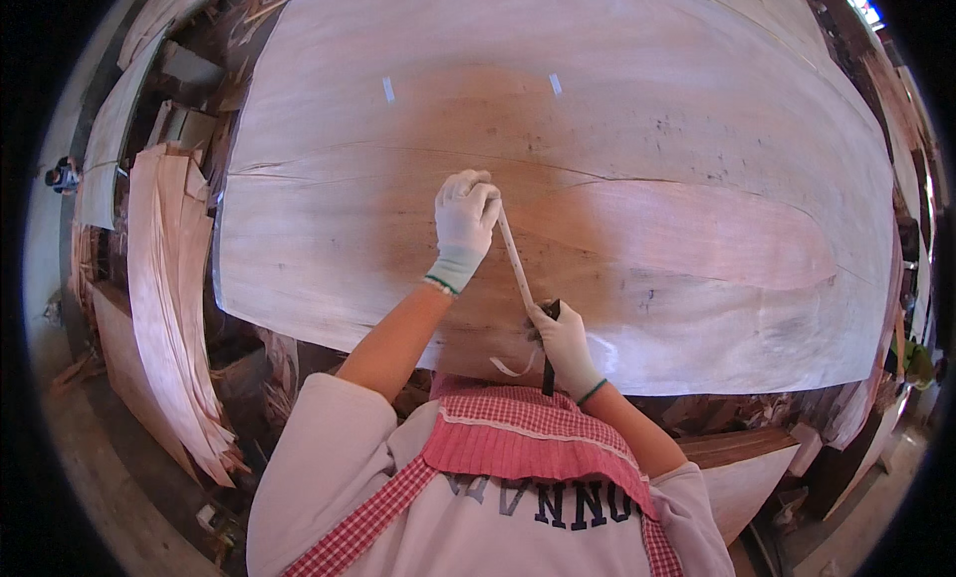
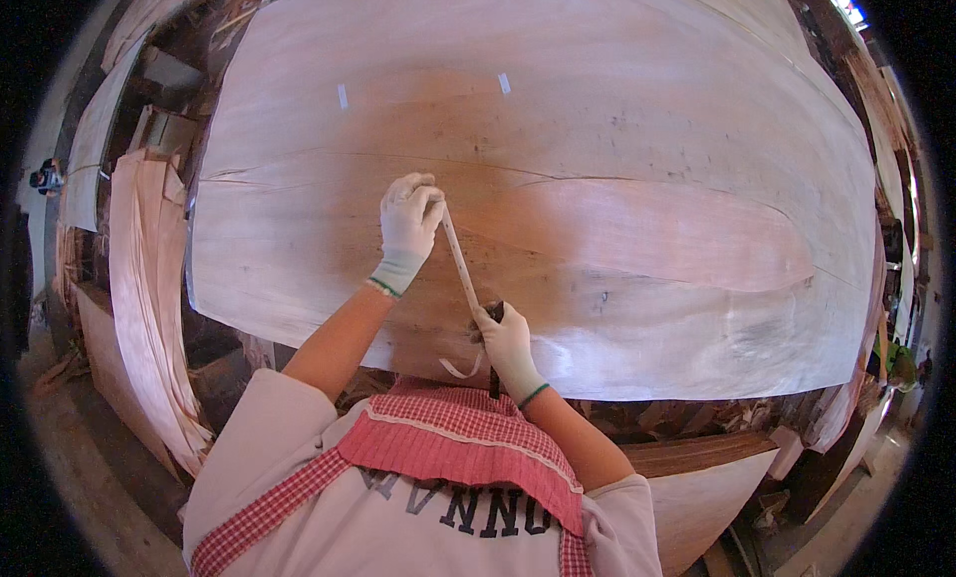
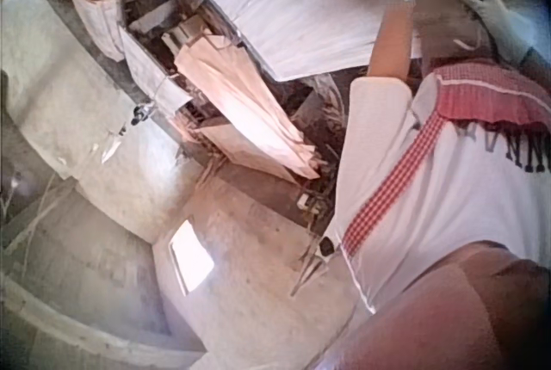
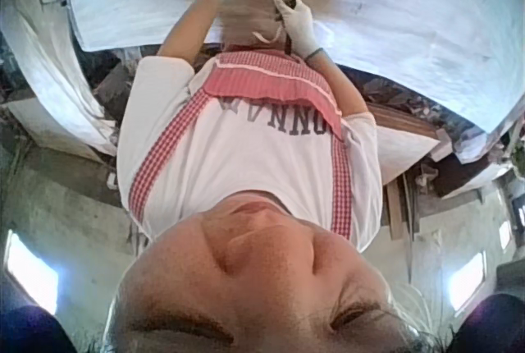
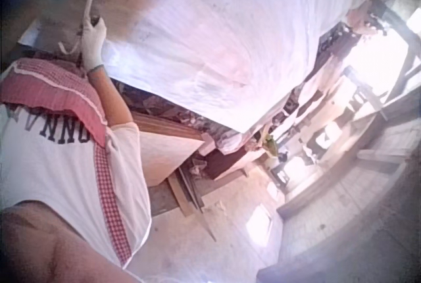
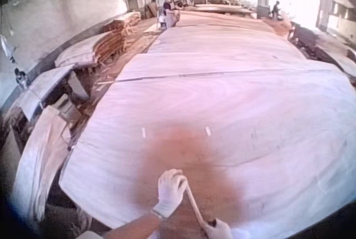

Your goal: The person picks up thin wood veneers, applies them to gaps in larger plywood sheets, and trims the excess using a handheld blade.

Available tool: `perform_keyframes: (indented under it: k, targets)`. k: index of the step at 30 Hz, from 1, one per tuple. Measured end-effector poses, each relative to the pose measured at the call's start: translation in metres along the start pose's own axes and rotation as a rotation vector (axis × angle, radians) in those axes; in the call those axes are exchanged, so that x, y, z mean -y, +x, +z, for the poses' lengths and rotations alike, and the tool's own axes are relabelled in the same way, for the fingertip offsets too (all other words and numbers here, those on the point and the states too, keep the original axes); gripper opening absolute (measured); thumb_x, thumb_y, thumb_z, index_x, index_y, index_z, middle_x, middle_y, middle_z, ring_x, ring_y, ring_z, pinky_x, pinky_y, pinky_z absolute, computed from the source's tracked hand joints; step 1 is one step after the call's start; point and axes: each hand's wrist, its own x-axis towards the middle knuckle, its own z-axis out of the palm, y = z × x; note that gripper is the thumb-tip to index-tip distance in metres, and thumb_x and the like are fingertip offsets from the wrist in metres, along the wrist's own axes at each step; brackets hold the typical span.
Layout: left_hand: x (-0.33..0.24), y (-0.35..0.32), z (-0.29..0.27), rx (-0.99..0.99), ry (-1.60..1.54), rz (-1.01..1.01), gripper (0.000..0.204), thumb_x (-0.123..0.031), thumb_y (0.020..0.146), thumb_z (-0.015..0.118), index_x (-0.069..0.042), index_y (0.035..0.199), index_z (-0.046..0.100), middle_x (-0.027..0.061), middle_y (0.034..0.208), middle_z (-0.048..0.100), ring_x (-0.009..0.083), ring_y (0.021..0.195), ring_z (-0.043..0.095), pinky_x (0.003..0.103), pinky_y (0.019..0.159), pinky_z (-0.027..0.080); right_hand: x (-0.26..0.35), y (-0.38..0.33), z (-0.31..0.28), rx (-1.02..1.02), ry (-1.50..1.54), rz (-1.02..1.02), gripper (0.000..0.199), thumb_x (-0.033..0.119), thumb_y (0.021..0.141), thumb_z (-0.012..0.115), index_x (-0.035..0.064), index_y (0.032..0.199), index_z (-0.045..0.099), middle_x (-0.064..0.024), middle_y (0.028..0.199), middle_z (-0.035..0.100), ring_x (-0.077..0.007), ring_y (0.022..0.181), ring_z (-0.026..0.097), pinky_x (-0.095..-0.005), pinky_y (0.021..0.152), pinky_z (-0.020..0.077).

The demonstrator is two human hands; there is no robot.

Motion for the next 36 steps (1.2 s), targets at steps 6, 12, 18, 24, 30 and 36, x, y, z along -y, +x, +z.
perform_keyframes:
  k: [6,12,18,24,30,36]
  targets:
    - [-0.008,-0.014,0.005,0.036,0.229,0.13,0.041,-0.024,0.08,0.071,-0.008,0.115,0.059,0.0116,0.124,0.058,0.0346,0.121,0.048,0.048,0.104,0.035,0.006,-0.001,-0.001,-0.099,-0.109,-0.108,0.018,0.016,0.089,0.063,-0.0017,0.091,0.06,-0.0112,0.074,0.065,-0.0207,0.063,0.062,-0.0344,0.059,0.0487]
    - [-0.024,-0.02,0.007,0.208,0.441,0.028,0.046,-0.028,0.086,0.065,-0.009,0.127,0.054,0.011,0.139,0.047,0.0317,0.134,0.036,0.049,0.112,0.024,0.017,0.013,-0.112,-0.321,-0.39,-0.25,0.02,0.02,0.088,0.064,0.0014,0.086,0.06,-0.0146,0.073,0.066,-0.0275,0.061,0.062,-0.0387,0.056,0.0476]
    - [-0.181,0.01,0.125,0.221,0.191,0.32,0.054,-0.033,0.093,0.053,-0.001,0.136,0.044,0.0155,0.145,0.041,0.0302,0.138,0.032,0.045,0.117,0.018,-0.021,-0.01,-0.152,-0.338,0.223,-0.032,0.02,0.022,0.089,0.068,0.0029,0.085,0.063,-0.0021,0.068,0.062,-0.0074,0.051,0.052,-0.0233,0.045,0.0389]
    - [-0.19,-0.014,0.179,0.339,0.338,0.465,0.065,-0.042,0.095,0.047,-0.001,0.143,0.036,0.015,0.151,0.034,0.0283,0.141,0.028,0.043,0.118,0.014,0.007,-0.006,-0.221,-0.448,-0.683,-0.397,0.019,0.02,0.085,0.063,0.0014,0.085,0.058,-0.018,0.076,0.065,-0.0372,0.071,0.063,-0.0448,0.063,0.0488]
    - [-0.222,0.004,0.178,0.19,0.313,0.366,0.057,-0.038,0.095,0.047,-0.003,0.139,0.042,0.0147,0.146,0.041,0.0283,0.138,0.034,0.043,0.116,0.019,-0.011,-0.024,-0.264,-0.49,0.09,-0.275,0.021,0.02,0.09,0.064,0.0001,0.085,0.058,-0.0054,0.068,0.062,-0.0106,0.052,0.054,-0.0264,0.048,0.0427]
    - [-0.279,-0.005,0.229,0.224,0.225,0.371,0.054,-0.037,0.095,0.049,-0.003,0.136,0.044,0.0149,0.146,0.041,0.0303,0.137,0.034,0.043,0.116,0.023,-0.052,-0.023,-0.278,-0.479,0.299,-0.18,0.02,0.02,0.089,0.067,0.0018,0.087,0.059,-0.0036,0.068,0.063,-0.0071,0.049,0.051,-0.0226,0.045,0.0395]
